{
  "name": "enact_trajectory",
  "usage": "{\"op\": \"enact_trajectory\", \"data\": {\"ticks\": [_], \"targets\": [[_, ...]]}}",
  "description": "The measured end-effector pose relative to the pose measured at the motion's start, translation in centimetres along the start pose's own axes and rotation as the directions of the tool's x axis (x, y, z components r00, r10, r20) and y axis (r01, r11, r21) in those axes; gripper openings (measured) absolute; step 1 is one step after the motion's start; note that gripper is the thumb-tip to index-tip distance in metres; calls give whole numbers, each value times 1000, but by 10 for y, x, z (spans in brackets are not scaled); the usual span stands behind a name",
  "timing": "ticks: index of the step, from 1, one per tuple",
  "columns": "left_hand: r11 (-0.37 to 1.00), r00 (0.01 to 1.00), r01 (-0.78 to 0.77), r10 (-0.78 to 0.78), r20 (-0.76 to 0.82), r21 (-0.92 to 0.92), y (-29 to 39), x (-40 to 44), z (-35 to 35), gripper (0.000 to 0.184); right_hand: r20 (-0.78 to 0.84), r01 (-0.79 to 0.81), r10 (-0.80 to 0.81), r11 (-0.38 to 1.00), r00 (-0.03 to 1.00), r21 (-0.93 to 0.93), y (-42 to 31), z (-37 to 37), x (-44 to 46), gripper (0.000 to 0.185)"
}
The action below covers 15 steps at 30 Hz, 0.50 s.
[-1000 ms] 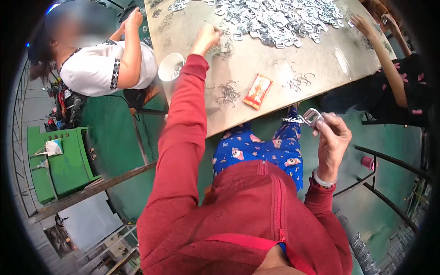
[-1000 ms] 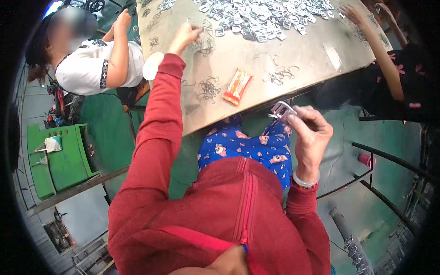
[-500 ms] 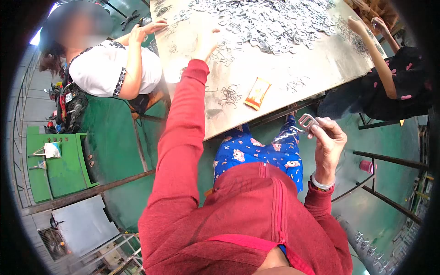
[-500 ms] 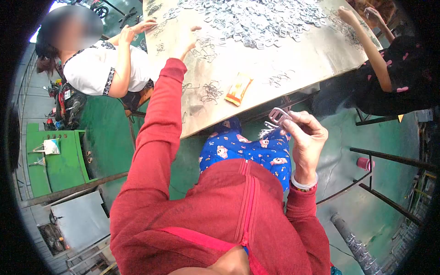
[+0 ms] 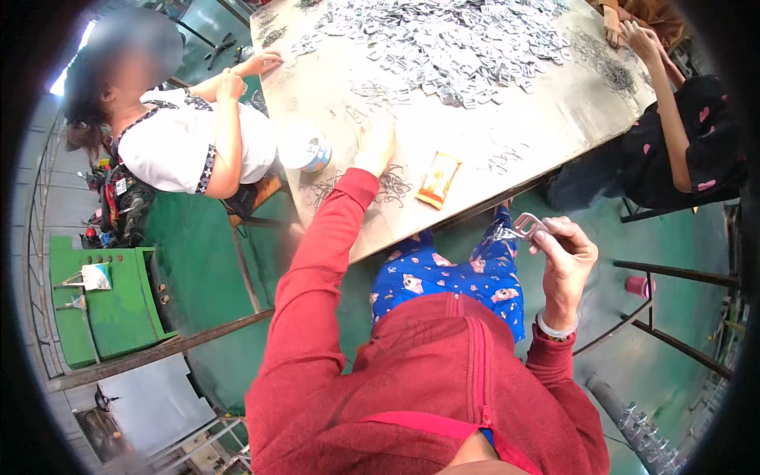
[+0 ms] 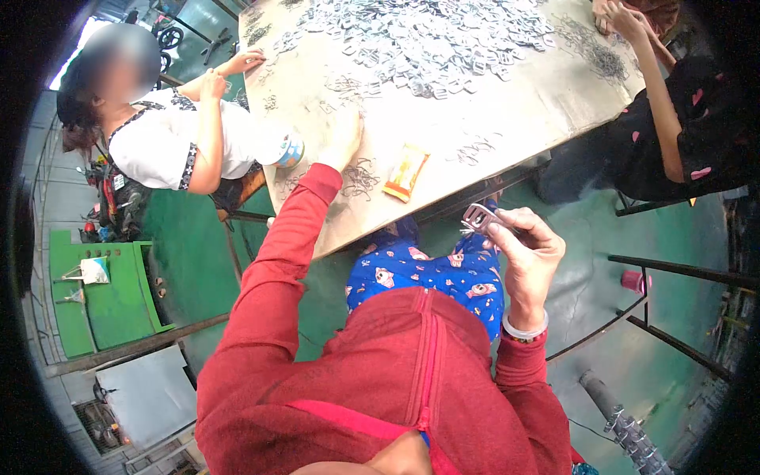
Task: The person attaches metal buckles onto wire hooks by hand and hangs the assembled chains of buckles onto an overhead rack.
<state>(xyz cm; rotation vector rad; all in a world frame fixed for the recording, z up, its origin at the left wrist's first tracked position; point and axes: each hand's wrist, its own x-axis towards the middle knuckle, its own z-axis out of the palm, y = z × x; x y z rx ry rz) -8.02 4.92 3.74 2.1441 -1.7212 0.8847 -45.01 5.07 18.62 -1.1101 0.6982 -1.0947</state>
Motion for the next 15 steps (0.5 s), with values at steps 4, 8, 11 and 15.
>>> {"op": "enact_trajectory", "data": {"ticks": [4,8,11,15], "targets": [[920,963,236,-178,201,-314,-13,4,20,13,-5,-16,16,1000,1000,-8,1,1,0,16],[854,940,248,-97,328,-457,-15,56,-8,12,14,5,-5,1000,1000,-13,-5,5,-2,15],[970,954,-17,89,286,-244,-24,62,35,22,0,18,-18,999,1000,-49,-13,11,-1,16],[992,937,-8,51,347,-124,-1,54,12,23,19,-14,14,1000,1000,16,-10,12,-3,15]]}}
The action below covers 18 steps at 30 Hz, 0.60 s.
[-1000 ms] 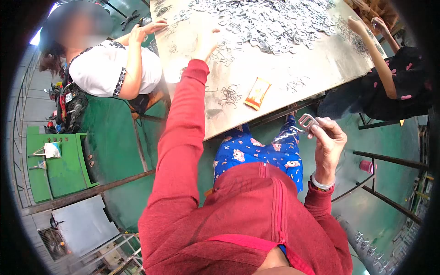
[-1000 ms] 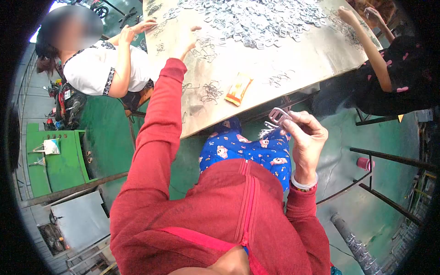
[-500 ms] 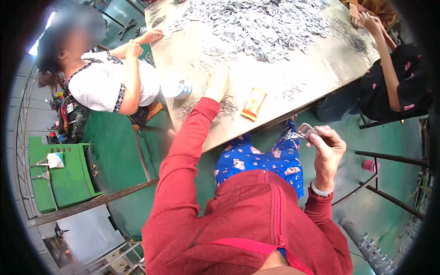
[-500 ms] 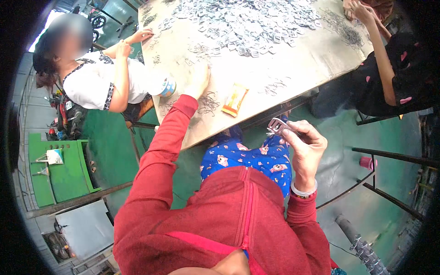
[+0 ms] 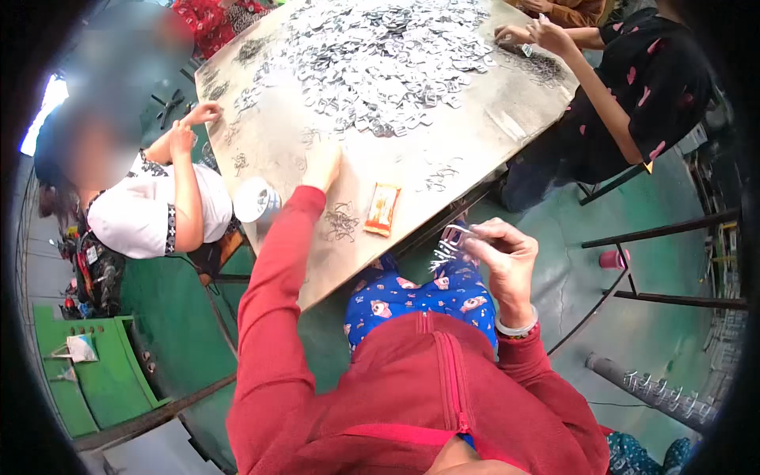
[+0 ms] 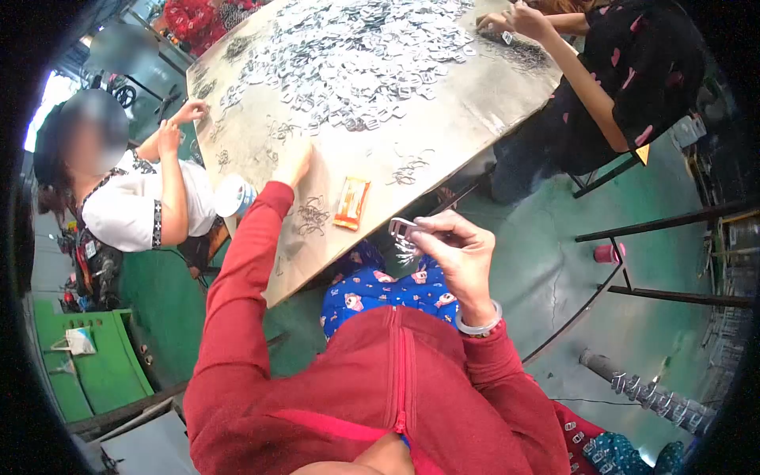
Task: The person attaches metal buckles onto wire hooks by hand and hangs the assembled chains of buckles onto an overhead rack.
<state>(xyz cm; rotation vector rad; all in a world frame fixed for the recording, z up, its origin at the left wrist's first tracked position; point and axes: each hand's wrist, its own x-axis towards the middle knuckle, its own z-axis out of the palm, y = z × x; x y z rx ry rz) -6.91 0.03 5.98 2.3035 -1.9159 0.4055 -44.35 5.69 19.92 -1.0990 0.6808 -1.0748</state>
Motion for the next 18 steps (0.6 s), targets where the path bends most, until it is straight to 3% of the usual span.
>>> {"op": "enact_trajectory", "data": {"ticks": [3,4,7,8,11,15,17,18], "targets": [[979,986,85,-110,-124,-188,5,-3,-21,19,-8,-32,32,999,999,-43,6,3,-2,17],[935,972,132,-188,-143,-330,10,-5,-34,16,-34,-80,77,993,996,-86,7,4,-5,20],[810,939,62,-245,-240,-583,28,-17,-63,14,-75,-105,100,992,992,-69,12,10,-9,24],[659,937,172,-339,-85,-732,40,-24,-75,15,-71,-130,126,990,989,-52,16,9,-9,24],[156,951,215,-257,170,-964,91,-57,-118,16,-65,-127,118,978,991,-165,35,1,-8,23],[-36,978,207,-33,208,-978,153,-103,-179,10,-76,-124,118,989,990,-84,46,4,-7,18],[324,980,-179,-21,-196,-929,166,-107,-171,10,-80,-70,63,993,995,-100,45,7,-9,17],[418,976,-178,-44,-215,-891,172,-109,-175,10,-78,-41,33,993,996,-108,44,9,-9,17]]}}
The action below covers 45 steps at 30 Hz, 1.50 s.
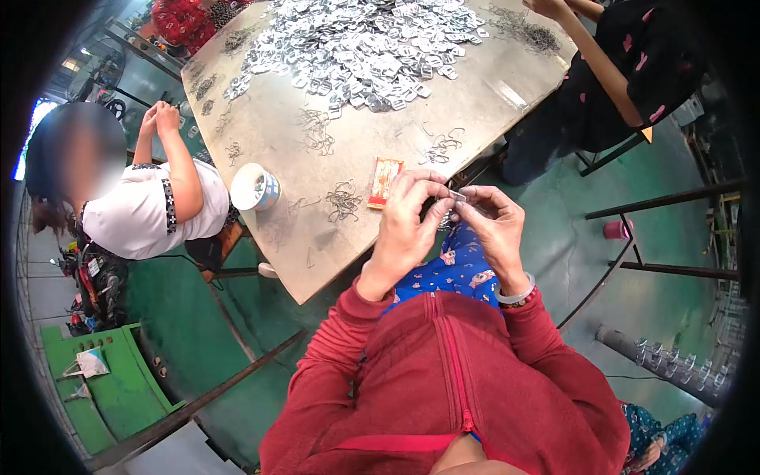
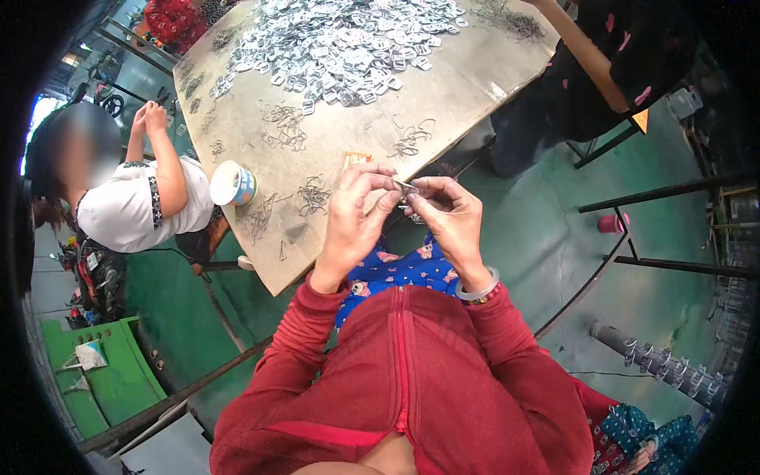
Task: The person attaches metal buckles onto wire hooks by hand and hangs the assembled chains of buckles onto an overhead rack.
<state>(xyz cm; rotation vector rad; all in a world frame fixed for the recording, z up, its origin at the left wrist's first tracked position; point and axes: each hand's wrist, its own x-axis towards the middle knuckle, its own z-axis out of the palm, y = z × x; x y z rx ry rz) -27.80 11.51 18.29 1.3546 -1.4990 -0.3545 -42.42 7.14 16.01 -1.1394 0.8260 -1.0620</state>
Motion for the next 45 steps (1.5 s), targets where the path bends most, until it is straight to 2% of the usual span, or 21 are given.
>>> {"op": "enact_trajectory", "data": {"ticks": [4,6,8,10,13,14,15,16,18,19,20,21,23,26,29,30,33,35,37,41,45], "targets": [[993,996,-49,56,-63,103,-1,-5,16,10,-40,113,-118,988,992,-104,-4,4,-2,14],[997,995,-59,63,-83,53,-4,-5,21,9,-21,231,-240,951,971,-207,1,3,0,14],[997,989,-73,72,-128,-4,-7,-2,23,9,43,258,-255,932,966,-256,1,2,2,13],[997,997,7,-12,-72,-78,-10,-3,20,10,138,313,-281,877,950,-364,-4,-5,8,11],[992,997,46,-54,-62,-120,-13,-4,16,12,130,96,-68,969,989,-229,-21,-18,35,11],[992,997,42,-50,-64,-122,-13,-4,15,13,102,109,-85,958,991,-265,-22,-21,53,13],[992,997,30,-38,-63,-125,-13,-4,14,14,74,97,-73,917,995,-387,-25,-20,73,15],[989,997,55,-62,-50,-137,-11,-5,13,16,98,208,-184,889,978,-408,-19,-16,97,17],[980,993,101,-109,-40,-169,-6,-5,13,14,167,250,-190,813,967,-526,11,-10,158,21],[971,989,130,-141,-39,-200,-5,-6,15,13,237,423,-350,760,906,-494,44,-10,193,24],[964,984,168,-176,-19,-204,-3,-7,14,9,282,461,-364,688,888,-561,63,-4,217,27],[962,983,173,-181,-22,-211,-2,-7,15,8,366,572,-460,469,809,-673,91,-4,241,29],[956,978,197,-207,-24,-219,-1,-10,14,7,398,517,-378,299,836,-802,109,2,261,30],[946,983,164,-181,-37,-279,-8,-16,15,8,390,514,-450,194,804,-836,114,2,276,25],[936,986,130,-156,-54,-326,-10,-15,17,8,72,251,-255,793,964,-555,98,-3,254,22],[939,989,112,-139,-60,-324,-11,-14,17,9,16,81,-80,966,997,-245,85,-5,237,20],[944,989,101,-129,-70,-315,-15,-10,23,8,11,-81,81,947,997,311,48,-9,174,21],[967,990,121,-135,-49,-224,-16,-7,21,7,57,-115,103,950,993,292,25,-14,132,21],[981,993,107,-113,-31,-164,-12,-2,18,6,146,-87,66,986,987,142,1,-16,93,17],[993,999,11,-16,-39,-119,-5,5,17,6,80,55,-44,987,996,-149,-37,-6,40,11],[997,997,-26,21,-73,-74,-1,5,19,5,80,207,-198,971,977,-121,-42,3,22,11]]}}
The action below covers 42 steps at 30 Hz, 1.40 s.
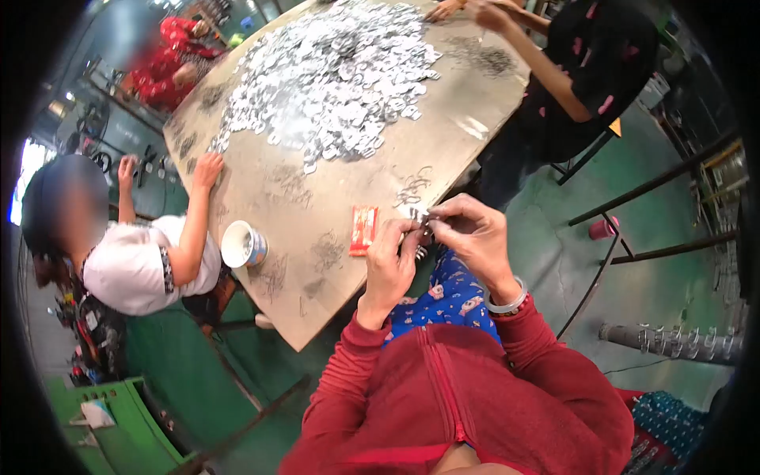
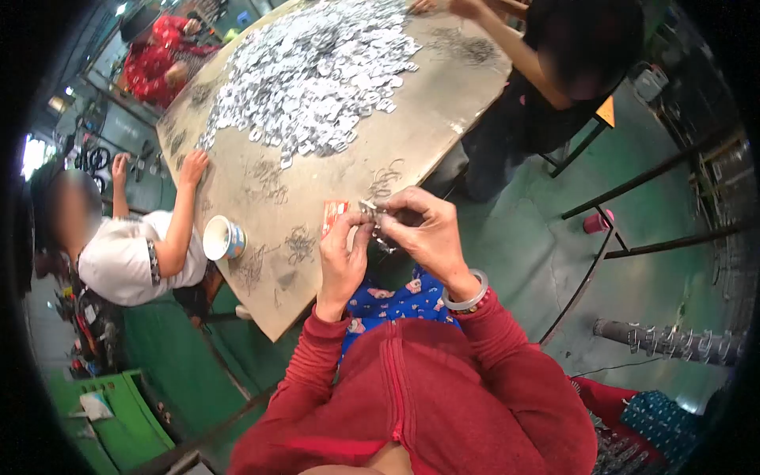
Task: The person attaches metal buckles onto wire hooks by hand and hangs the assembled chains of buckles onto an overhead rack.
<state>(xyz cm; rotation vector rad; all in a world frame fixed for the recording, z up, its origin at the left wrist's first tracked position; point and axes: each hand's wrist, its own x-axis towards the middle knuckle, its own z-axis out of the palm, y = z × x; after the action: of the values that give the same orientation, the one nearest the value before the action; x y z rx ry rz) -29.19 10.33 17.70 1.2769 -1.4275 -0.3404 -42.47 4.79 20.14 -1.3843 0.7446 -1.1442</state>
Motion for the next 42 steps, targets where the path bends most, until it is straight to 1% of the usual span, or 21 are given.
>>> {"op": "enact_trajectory", "data": {"ticks": [2,3,4,6,7,8,10,12,15,18,20,22,25,28,29,32,33,36,37,40,42], "targets": [[998,999,-20,21,-28,53,0,-2,-3,6,-14,22,-22,999,1000,-27,-3,4,-1,12],[999,999,36,-36,-18,7,5,-2,-5,9,-47,-7,5,999,999,-43,-1,5,-1,12],[999,1000,12,-13,-12,-32,-3,-6,-3,10,-73,-34,30,998,997,-61,2,6,0,12],[999,999,36,-35,6,-11,-6,-11,-2,8,-85,-16,10,998,996,-64,4,10,0,13],[1000,1000,-3,3,-20,22,-9,-12,0,9,-88,-58,54,997,995,-53,7,11,0,13],[997,998,-45,47,-37,56,-11,-12,1,10,-76,-29,21,993,997,-115,9,10,0,14],[999,999,-3,5,-40,39,-13,-14,2,10,-48,-41,37,995,998,-90,15,6,1,14],[998,999,31,-29,-31,53,-17,-19,4,12,-34,-63,63,998,997,17,18,6,2,14],[999,1000,8,-8,0,-45,-29,-24,1,11,-28,-101,107,980,994,173,26,2,1,14],[971,948,238,-232,-218,1,-49,-14,-25,21,19,-127,126,965,992,231,27,0,-3,14],[851,837,512,-464,-290,116,-80,12,-69,30,35,-159,155,961,987,224,26,-1,-5,14],[587,761,643,-564,-321,492,-129,32,-103,27,67,-195,185,958,980,210,26,-2,-4,14],[561,869,487,-384,-311,669,-193,25,-109,21,90,-223,210,960,974,169,26,1,-2,12],[528,915,385,-328,-236,757,-203,25,-104,17,90,-224,212,961,973,165,25,1,-2,12],[543,927,359,-305,-220,759,-205,24,-105,15,84,-223,211,961,974,166,24,2,-1,12],[578,940,337,-160,-302,743,-211,27,-118,15,77,-228,218,962,973,148,28,0,0,11],[608,919,389,-204,-338,692,-204,33,-124,15,69,-233,225,962,972,141,28,1,0,10],[615,919,389,-212,-331,686,-200,44,-137,16,58,-221,215,965,975,141,29,1,-2,10],[658,953,293,-143,-267,693,-197,44,-141,13,51,-216,211,965,976,146,28,2,-3,10],[532,989,143,-112,-98,835,-245,35,-156,11,54,-200,193,966,980,167,27,2,-7,10],[600,946,274,-307,-100,751,-232,42,-158,12,60,-201,193,967,979,156,25,0,-10,10]]}}
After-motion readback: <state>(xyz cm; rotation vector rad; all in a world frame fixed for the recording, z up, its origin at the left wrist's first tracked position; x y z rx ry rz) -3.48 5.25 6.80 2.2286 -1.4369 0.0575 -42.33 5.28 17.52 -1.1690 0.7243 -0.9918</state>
